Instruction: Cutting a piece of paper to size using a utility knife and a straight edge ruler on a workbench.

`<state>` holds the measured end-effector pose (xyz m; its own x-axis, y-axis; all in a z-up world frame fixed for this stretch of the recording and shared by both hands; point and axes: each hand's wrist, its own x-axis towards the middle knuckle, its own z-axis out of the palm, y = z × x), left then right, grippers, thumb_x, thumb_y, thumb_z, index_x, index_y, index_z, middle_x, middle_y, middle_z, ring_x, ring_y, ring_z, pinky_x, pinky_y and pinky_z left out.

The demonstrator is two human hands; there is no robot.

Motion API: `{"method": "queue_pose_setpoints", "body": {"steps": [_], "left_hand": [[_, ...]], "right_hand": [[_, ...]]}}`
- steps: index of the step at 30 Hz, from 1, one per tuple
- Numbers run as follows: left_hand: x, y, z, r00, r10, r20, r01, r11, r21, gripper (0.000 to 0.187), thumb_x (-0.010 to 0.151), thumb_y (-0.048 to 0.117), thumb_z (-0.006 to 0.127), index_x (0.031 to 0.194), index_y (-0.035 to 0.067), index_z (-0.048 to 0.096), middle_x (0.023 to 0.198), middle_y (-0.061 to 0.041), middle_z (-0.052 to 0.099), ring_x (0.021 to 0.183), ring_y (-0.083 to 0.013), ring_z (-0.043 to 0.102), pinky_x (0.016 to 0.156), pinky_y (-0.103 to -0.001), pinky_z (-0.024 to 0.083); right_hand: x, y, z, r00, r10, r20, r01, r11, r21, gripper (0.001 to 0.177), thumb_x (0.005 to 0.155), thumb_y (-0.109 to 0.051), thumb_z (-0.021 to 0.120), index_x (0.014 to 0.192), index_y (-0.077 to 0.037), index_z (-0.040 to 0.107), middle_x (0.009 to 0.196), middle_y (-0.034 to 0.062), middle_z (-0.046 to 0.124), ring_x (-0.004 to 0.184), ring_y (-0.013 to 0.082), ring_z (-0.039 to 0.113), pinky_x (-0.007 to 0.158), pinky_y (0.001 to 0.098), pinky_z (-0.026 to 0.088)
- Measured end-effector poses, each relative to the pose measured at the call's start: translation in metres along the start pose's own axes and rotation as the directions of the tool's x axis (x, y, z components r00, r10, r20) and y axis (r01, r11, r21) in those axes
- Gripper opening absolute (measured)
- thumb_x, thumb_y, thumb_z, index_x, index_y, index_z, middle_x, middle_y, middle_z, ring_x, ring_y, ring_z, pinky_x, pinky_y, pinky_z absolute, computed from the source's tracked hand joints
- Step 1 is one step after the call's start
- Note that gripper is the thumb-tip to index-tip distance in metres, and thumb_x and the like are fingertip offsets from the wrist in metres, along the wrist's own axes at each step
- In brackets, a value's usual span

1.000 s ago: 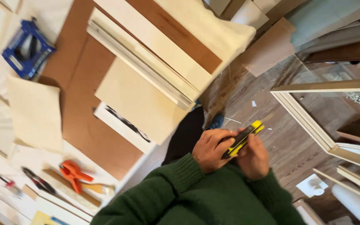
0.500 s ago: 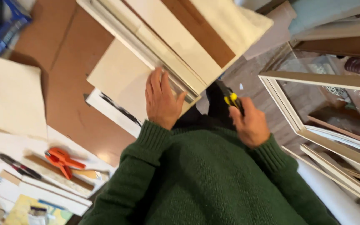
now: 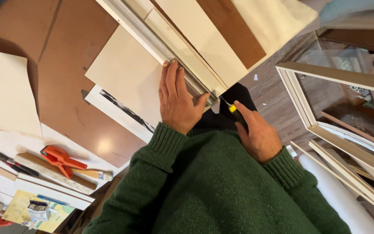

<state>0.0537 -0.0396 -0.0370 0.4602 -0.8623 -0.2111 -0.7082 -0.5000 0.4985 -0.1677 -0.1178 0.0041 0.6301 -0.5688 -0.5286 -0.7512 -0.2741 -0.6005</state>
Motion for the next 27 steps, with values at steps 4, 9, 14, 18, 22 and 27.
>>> {"method": "queue_pose_setpoints", "body": {"steps": [4, 9, 14, 18, 22, 27], "left_hand": [[-0.002, -0.006, 0.005, 0.999, 0.033, 0.000, -0.033, 0.998, -0.051, 0.097, 0.082, 0.034, 0.089, 0.147, -0.012, 0.035, 0.161, -0.023, 0.027, 0.154, -0.0423, 0.024, 0.124, -0.054, 0.030], [-0.006, -0.013, 0.014, 0.996, 0.069, -0.048, -0.072, 0.995, -0.062, 0.097, 0.081, 0.034, 0.090, 0.148, -0.009, 0.034, 0.161, -0.020, 0.026, 0.156, -0.0411, 0.022, 0.126, -0.055, 0.029], [-0.007, -0.017, 0.018, 0.992, 0.095, -0.078, -0.100, 0.993, -0.065, 0.091, 0.082, 0.035, 0.090, 0.149, 0.002, 0.039, 0.161, -0.018, 0.024, 0.157, -0.0424, 0.020, 0.127, -0.059, 0.028], [-0.006, -0.016, 0.015, 0.989, 0.130, -0.073, -0.132, 0.991, -0.026, 0.071, 0.081, 0.034, 0.092, 0.140, 0.017, 0.056, 0.160, -0.018, 0.022, 0.155, -0.0443, 0.018, 0.125, -0.060, 0.029], [-0.007, -0.017, 0.016, 0.991, 0.119, -0.063, -0.122, 0.992, -0.046, 0.067, 0.081, 0.033, 0.092, 0.136, 0.016, 0.057, 0.160, -0.018, 0.021, 0.156, -0.0456, 0.018, 0.126, -0.059, 0.030], [-0.007, -0.017, 0.015, 0.992, 0.111, -0.066, -0.116, 0.991, -0.064, 0.068, 0.081, 0.031, 0.093, 0.136, 0.016, 0.057, 0.161, -0.018, 0.022, 0.156, -0.0458, 0.019, 0.126, -0.060, 0.032]], "right_hand": [[-0.004, 0.003, 0.006, 1.000, 0.024, 0.004, -0.023, 0.998, -0.055, 0.060, 0.092, -0.019, 0.069, 0.148, -0.020, 0.047, 0.096, 0.0152, 0.063, 0.078, 0.0401, 0.065, 0.065, 0.0498, 0.055], [-0.004, -0.002, 0.005, 0.998, 0.061, 0.007, -0.060, 0.995, -0.082, 0.059, 0.091, -0.022, 0.069, 0.146, -0.023, 0.049, 0.093, 0.0127, 0.064, 0.073, 0.0387, 0.066, 0.062, 0.0493, 0.055], [0.000, -0.010, -0.007, 0.998, 0.059, 0.014, -0.058, 0.996, -0.073, 0.057, 0.091, -0.020, 0.068, 0.145, -0.023, 0.051, 0.094, 0.0128, 0.065, 0.073, 0.0394, 0.066, 0.062, 0.0503, 0.055], [0.003, -0.016, -0.011, 0.996, 0.089, 0.024, -0.087, 0.993, -0.076, 0.056, 0.090, -0.019, 0.069, 0.144, -0.023, 0.054, 0.091, 0.0127, 0.066, 0.073, 0.0392, 0.067, 0.063, 0.0505, 0.055], [0.004, -0.013, -0.009, 0.996, 0.085, 0.026, -0.084, 0.996, -0.043, 0.057, 0.090, -0.018, 0.069, 0.145, -0.022, 0.053, 0.090, 0.0142, 0.065, 0.072, 0.0397, 0.067, 0.063, 0.0494, 0.056], [0.002, -0.011, -0.005, 0.997, 0.077, 0.017, -0.076, 0.997, -0.026, 0.058, 0.090, -0.018, 0.070, 0.145, -0.021, 0.053, 0.089, 0.0147, 0.066, 0.071, 0.0392, 0.068, 0.062, 0.0490, 0.057]]}}
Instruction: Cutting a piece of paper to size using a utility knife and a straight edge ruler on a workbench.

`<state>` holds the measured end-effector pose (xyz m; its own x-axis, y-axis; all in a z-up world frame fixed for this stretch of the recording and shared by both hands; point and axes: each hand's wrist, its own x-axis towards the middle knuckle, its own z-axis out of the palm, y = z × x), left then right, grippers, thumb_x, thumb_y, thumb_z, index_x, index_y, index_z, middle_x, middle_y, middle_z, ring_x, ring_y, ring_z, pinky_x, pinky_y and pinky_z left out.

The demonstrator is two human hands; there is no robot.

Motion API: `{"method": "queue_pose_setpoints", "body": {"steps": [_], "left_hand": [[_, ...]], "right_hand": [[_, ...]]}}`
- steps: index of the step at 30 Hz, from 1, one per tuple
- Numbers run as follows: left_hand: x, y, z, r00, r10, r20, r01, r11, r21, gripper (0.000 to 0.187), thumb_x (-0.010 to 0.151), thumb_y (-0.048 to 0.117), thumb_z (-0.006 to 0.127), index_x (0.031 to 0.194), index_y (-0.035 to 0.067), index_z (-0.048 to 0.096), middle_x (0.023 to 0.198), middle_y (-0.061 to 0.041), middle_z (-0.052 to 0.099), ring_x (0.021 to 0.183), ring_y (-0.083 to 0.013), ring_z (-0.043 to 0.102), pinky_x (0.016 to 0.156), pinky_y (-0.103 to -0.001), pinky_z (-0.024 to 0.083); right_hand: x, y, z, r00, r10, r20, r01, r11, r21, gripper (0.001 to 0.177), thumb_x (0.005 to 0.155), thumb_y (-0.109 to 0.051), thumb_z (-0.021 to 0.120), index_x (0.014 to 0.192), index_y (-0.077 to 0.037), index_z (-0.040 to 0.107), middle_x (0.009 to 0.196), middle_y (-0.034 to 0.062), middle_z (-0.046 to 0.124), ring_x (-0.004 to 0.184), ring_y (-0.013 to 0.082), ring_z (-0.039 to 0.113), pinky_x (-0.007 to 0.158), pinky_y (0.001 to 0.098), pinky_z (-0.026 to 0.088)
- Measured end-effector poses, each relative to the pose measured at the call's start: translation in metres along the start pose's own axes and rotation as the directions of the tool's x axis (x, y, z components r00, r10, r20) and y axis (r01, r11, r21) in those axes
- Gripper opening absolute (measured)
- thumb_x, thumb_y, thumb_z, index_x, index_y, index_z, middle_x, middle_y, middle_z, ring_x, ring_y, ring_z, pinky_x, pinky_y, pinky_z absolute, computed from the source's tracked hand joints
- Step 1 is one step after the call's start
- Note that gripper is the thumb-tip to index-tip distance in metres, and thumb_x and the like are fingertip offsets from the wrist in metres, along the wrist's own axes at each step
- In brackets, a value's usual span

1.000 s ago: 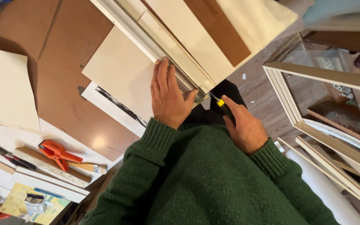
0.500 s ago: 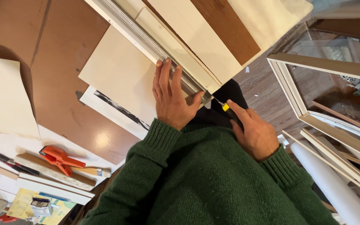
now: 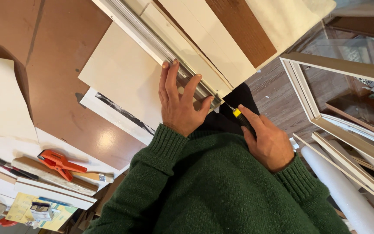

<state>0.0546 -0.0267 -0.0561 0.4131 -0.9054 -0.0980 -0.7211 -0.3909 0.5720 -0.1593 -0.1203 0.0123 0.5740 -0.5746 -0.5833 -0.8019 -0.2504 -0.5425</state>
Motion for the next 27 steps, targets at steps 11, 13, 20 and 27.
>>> {"method": "queue_pose_setpoints", "body": {"steps": [11, 13, 20, 27], "left_hand": [[-0.0010, -0.0015, -0.0005, 1.000, -0.005, -0.004, 0.005, 1.000, -0.021, 0.069, 0.079, 0.030, 0.094, 0.135, 0.015, 0.057, 0.161, -0.018, 0.023, 0.156, -0.0461, 0.020, 0.126, -0.060, 0.033], [-0.0011, -0.0027, -0.0002, 1.000, 0.010, -0.007, -0.010, 1.000, -0.024, 0.069, 0.080, 0.029, 0.094, 0.136, 0.014, 0.057, 0.161, -0.019, 0.022, 0.156, -0.0467, 0.019, 0.127, -0.060, 0.032], [-0.0023, -0.0037, 0.0020, 1.000, 0.014, -0.013, -0.014, 0.999, -0.030, 0.071, 0.080, 0.030, 0.095, 0.137, 0.014, 0.056, 0.162, -0.019, 0.022, 0.156, -0.0465, 0.019, 0.127, -0.061, 0.033], [-0.0023, -0.0001, 0.0058, 0.999, 0.018, -0.041, -0.016, 0.999, 0.036, 0.073, 0.081, 0.036, 0.093, 0.140, 0.016, 0.054, 0.162, -0.018, 0.023, 0.157, -0.0439, 0.019, 0.126, -0.062, 0.030]], "right_hand": [[-0.0045, 0.0032, 0.0063, 0.999, 0.014, -0.036, -0.016, 0.998, -0.053, 0.058, 0.090, -0.018, 0.070, 0.146, -0.022, 0.054, 0.088, 0.0133, 0.064, 0.070, 0.0377, 0.066, 0.061, 0.0487, 0.055], [-0.0046, 0.0045, 0.0082, 0.999, -0.008, -0.036, 0.006, 0.998, -0.070, 0.059, 0.090, -0.019, 0.070, 0.146, -0.022, 0.053, 0.087, 0.0133, 0.063, 0.069, 0.0373, 0.065, 0.060, 0.0486, 0.055], [-0.0054, 0.0028, 0.0085, 1.000, 0.002, -0.029, -0.005, 0.996, -0.088, 0.058, 0.090, -0.020, 0.070, 0.146, -0.023, 0.054, 0.086, 0.0127, 0.063, 0.068, 0.0368, 0.065, 0.060, 0.0488, 0.055], [-0.0043, 0.0012, 0.0066, 1.000, 0.021, -0.011, -0.022, 0.996, -0.088, 0.056, 0.091, -0.021, 0.070, 0.145, -0.023, 0.054, 0.085, 0.0118, 0.063, 0.067, 0.0357, 0.066, 0.059, 0.0482, 0.056]]}}
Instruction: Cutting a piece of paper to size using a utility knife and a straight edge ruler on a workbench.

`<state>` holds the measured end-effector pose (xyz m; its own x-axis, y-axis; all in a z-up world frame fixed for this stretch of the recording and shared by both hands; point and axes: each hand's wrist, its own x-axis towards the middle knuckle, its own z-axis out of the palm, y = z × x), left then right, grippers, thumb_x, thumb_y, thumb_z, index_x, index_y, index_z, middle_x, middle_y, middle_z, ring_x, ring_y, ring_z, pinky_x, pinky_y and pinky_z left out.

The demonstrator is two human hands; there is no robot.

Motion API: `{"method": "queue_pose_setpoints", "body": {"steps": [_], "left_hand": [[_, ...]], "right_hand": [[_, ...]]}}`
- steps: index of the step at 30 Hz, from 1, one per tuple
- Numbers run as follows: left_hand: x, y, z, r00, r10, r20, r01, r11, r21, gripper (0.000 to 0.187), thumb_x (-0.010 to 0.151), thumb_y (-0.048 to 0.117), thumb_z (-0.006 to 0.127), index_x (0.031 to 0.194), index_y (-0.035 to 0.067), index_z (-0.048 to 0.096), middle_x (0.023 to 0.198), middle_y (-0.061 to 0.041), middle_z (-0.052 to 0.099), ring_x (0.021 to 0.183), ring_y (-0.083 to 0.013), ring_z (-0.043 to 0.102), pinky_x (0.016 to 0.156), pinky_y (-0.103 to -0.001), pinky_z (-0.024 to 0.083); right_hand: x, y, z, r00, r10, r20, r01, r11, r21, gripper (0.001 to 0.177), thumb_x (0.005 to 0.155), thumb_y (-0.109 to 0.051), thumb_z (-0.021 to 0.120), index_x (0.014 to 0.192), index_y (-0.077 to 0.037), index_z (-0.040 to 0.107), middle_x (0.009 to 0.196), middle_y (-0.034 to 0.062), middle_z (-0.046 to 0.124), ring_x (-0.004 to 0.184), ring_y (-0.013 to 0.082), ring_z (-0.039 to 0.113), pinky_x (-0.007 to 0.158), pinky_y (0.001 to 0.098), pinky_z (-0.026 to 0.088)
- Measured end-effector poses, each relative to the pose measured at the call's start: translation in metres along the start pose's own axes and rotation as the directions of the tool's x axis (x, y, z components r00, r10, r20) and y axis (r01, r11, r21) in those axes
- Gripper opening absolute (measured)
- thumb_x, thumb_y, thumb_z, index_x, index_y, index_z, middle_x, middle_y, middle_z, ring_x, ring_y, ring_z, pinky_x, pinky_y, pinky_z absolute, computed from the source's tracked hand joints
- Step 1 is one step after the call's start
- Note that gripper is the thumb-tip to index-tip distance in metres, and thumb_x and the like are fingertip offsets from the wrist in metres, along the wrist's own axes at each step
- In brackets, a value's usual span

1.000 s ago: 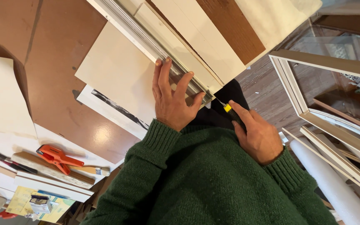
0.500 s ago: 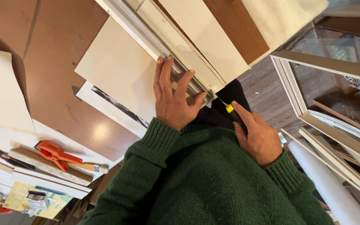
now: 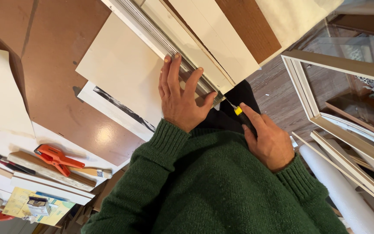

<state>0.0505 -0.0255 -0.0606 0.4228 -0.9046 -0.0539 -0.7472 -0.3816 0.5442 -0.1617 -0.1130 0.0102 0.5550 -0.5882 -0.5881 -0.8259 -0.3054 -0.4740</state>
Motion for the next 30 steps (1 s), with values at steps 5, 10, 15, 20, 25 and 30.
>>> {"method": "queue_pose_setpoints", "body": {"steps": [5, 10, 15, 20, 25, 30], "left_hand": [[-0.002, -0.002, 0.004, 1.000, -0.013, -0.003, 0.013, 1.000, 0.007, 0.074, 0.081, 0.038, 0.093, 0.140, 0.018, 0.054, 0.163, -0.018, 0.023, 0.157, -0.0430, 0.019, 0.127, -0.063, 0.028], [0.000, -0.002, 0.001, 1.000, 0.001, 0.003, -0.001, 1.000, 0.008, 0.078, 0.080, 0.038, 0.094, 0.143, 0.017, 0.050, 0.163, -0.019, 0.022, 0.156, -0.0437, 0.019, 0.126, -0.064, 0.027], [0.002, 0.000, -0.002, 0.999, -0.048, -0.005, 0.048, 0.998, -0.028, 0.094, 0.080, 0.038, 0.093, 0.149, 0.004, 0.040, 0.163, -0.015, 0.027, 0.157, -0.0379, 0.023, 0.128, -0.059, 0.027], [0.011, 0.004, -0.011, 0.994, -0.109, 0.017, 0.109, 0.994, -0.012, 0.104, 0.077, 0.038, 0.094, 0.151, -0.006, 0.036, 0.161, -0.013, 0.030, 0.156, -0.0348, 0.027, 0.128, -0.054, 0.029], [0.022, 0.004, -0.024, 0.975, -0.166, 0.144, 0.164, 0.986, 0.029, 0.114, 0.072, 0.049, 0.092, 0.150, -0.011, 0.035, 0.163, -0.018, 0.025, 0.146, -0.0360, 0.036, 0.116, -0.052, 0.035], [0.027, -0.003, -0.027, 0.979, -0.152, 0.136, 0.142, 0.987, 0.078, 0.106, 0.077, 0.053, 0.091, 0.147, -0.008, 0.039, 0.166, -0.020, 0.021, 0.147, -0.0373, 0.036, 0.116, -0.053, 0.035]], "right_hand": [[0.001, 0.001, 0.000, 1.000, 0.003, 0.014, -0.002, 1.000, -0.028, 0.055, 0.092, -0.022, 0.069, 0.145, -0.023, 0.055, 0.084, 0.0112, 0.064, 0.064, 0.0349, 0.066, 0.058, 0.0475, 0.056], [0.001, -0.001, -0.003, 0.999, -0.046, -0.026, 0.045, 0.999, -0.026, 0.055, 0.092, -0.021, 0.069, 0.145, -0.023, 0.055, 0.087, 0.0116, 0.064, 0.068, 0.0361, 0.067, 0.059, 0.0475, 0.056], [0.001, -0.004, -0.006, 1.000, -0.025, -0.012, 0.024, 0.999, -0.044, 0.056, 0.090, -0.021, 0.069, 0.144, -0.023, 0.055, 0.088, 0.0110, 0.065, 0.070, 0.0366, 0.067, 0.061, 0.0482, 0.056], [0.003, -0.007, -0.011, 1.000, -0.022, -0.005, 0.022, 0.998, -0.052, 0.056, 0.091, -0.021, 0.069, 0.145, -0.023, 0.055, 0.089, 0.0114, 0.065, 0.071, 0.0367, 0.067, 0.062, 0.0487, 0.056], [0.013, -0.018, -0.023, 0.966, -0.173, -0.192, 0.197, 0.974, 0.115, 0.055, 0.094, -0.010, 0.067, 0.146, -0.004, 0.049, 0.129, 0.0232, 0.065, 0.110, 0.0410, 0.068, 0.088, 0.0453, 0.057], [0.062, -0.064, -0.041, 0.953, -0.257, -0.161, 0.283, 0.945, 0.165, 0.057, 0.093, -0.002, 0.066, 0.147, -0.001, 0.048, 0.128, 0.0267, 0.065, 0.112, 0.0430, 0.067, 0.092, 0.0454, 0.057]]}}
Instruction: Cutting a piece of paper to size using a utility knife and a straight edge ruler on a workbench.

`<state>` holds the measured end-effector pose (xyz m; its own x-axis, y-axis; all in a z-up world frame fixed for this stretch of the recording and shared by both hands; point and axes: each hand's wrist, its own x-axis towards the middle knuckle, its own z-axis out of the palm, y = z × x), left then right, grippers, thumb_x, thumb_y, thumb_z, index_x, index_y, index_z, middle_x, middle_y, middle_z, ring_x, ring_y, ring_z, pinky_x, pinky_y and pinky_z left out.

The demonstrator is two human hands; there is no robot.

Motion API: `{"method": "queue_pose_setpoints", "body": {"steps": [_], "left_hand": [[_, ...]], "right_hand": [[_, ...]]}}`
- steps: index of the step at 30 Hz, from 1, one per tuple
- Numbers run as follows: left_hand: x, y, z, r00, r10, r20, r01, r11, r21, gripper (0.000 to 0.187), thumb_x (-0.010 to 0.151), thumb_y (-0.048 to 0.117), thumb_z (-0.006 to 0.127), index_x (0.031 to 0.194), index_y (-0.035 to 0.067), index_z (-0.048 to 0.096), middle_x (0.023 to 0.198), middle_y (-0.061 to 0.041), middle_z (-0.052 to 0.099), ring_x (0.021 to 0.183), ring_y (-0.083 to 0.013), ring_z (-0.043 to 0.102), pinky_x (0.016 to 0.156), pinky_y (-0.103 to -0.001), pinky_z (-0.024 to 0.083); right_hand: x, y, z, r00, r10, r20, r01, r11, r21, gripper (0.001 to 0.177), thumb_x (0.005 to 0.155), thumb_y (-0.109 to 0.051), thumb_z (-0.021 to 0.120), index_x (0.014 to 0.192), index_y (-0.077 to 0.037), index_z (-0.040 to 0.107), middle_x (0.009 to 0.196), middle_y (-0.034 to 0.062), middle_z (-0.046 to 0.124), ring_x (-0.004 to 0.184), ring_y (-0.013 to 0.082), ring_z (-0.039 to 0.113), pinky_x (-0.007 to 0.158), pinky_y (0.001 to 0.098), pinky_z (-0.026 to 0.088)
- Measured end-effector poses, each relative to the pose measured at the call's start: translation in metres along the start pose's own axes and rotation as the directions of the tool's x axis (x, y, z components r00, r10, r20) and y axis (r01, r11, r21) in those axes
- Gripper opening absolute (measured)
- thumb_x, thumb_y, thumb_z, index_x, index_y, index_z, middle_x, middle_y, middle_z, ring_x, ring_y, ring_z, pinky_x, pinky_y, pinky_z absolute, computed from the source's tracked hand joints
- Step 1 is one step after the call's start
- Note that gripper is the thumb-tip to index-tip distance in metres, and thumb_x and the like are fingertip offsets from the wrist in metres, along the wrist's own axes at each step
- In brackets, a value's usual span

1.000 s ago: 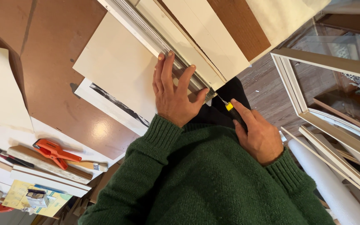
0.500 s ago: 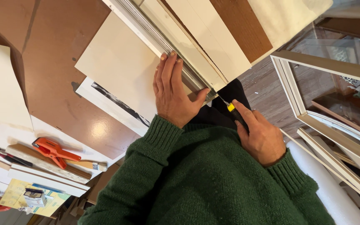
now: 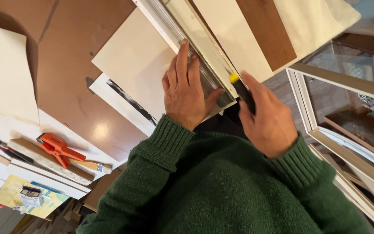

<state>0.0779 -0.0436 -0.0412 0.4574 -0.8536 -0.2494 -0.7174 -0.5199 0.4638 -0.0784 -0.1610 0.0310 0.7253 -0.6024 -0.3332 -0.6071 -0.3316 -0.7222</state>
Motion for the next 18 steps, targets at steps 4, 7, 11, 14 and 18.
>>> {"method": "queue_pose_setpoints", "body": {"steps": [4, 7, 11, 14, 18], "left_hand": [[0.009, -0.002, -0.005, 0.999, -0.050, 0.008, 0.050, 0.998, -0.027, 0.090, 0.070, 0.049, 0.090, 0.135, 0.002, 0.049, 0.165, -0.022, 0.017, 0.154, -0.0428, 0.022, 0.122, -0.057, 0.028], [0.003, -0.014, 0.010, 0.994, 0.025, -0.110, -0.033, 0.997, -0.072, 0.082, 0.085, 0.046, 0.088, 0.136, 0.000, 0.044, 0.169, -0.024, 0.010, 0.160, -0.0413, 0.013, 0.130, -0.060, 0.019], [0.004, -0.013, 0.008, 0.991, 0.018, -0.134, -0.033, 0.993, -0.113, 0.086, 0.091, 0.044, 0.087, 0.147, 0.001, 0.039, 0.172, -0.022, 0.009, 0.163, -0.0395, 0.012, 0.135, -0.059, 0.017], [0.006, -0.013, 0.004, 0.998, -0.004, -0.061, -0.002, 0.996, -0.088, 0.097, 0.083, 0.047, 0.089, 0.155, 0.008, 0.037, 0.168, -0.022, 0.011, 0.159, -0.0416, 0.013, 0.130, -0.061, 0.017], [0.004, -0.017, 0.003, 0.998, 0.036, -0.042, -0.039, 0.996, -0.082, 0.093, 0.074, 0.052, 0.093, 0.150, 0.025, 0.046, 0.169, -0.021, 0.007, 0.159, -0.0415, 0.011, 0.129, -0.062, 0.017]], "right_hand": [[0.046, -0.023, 0.006, 0.993, -0.120, 0.014, 0.118, 0.989, 0.086, 0.056, 0.098, 0.001, 0.064, 0.151, -0.002, 0.045, 0.121, 0.0285, 0.067, 0.104, 0.0430, 0.072, 0.083, 0.0429, 0.062], [0.071, -0.026, 0.015, 0.993, -0.090, 0.076, 0.086, 0.995, 0.052, 0.056, 0.099, 0.001, 0.062, 0.151, -0.003, 0.044, 0.105, 0.0269, 0.069, 0.088, 0.0401, 0.075, 0.068, 0.0423, 0.062], [0.076, -0.025, 0.019, 0.988, -0.140, 0.068, 0.140, 0.990, 0.001, 0.059, 0.095, 0.001, 0.064, 0.151, -0.004, 0.045, 0.104, 0.0250, 0.070, 0.084, 0.0425, 0.073, 0.069, 0.0465, 0.060], [0.073, -0.017, 0.020, 0.989, -0.121, 0.081, 0.118, 0.992, 0.035, 0.057, 0.100, 0.002, 0.062, 0.153, -0.002, 0.042, 0.109, 0.0269, 0.069, 0.091, 0.0402, 0.075, 0.070, 0.0419, 0.063], [0.064, -0.014, 0.013, 0.989, -0.151, -0.002, 0.151, 0.988, 0.026, 0.056, 0.100, 0.001, 0.063, 0.153, -0.001, 0.043, 0.125, 0.0299, 0.067, 0.105, 0.0440, 0.072, 0.085, 0.0439, 0.062]]}}
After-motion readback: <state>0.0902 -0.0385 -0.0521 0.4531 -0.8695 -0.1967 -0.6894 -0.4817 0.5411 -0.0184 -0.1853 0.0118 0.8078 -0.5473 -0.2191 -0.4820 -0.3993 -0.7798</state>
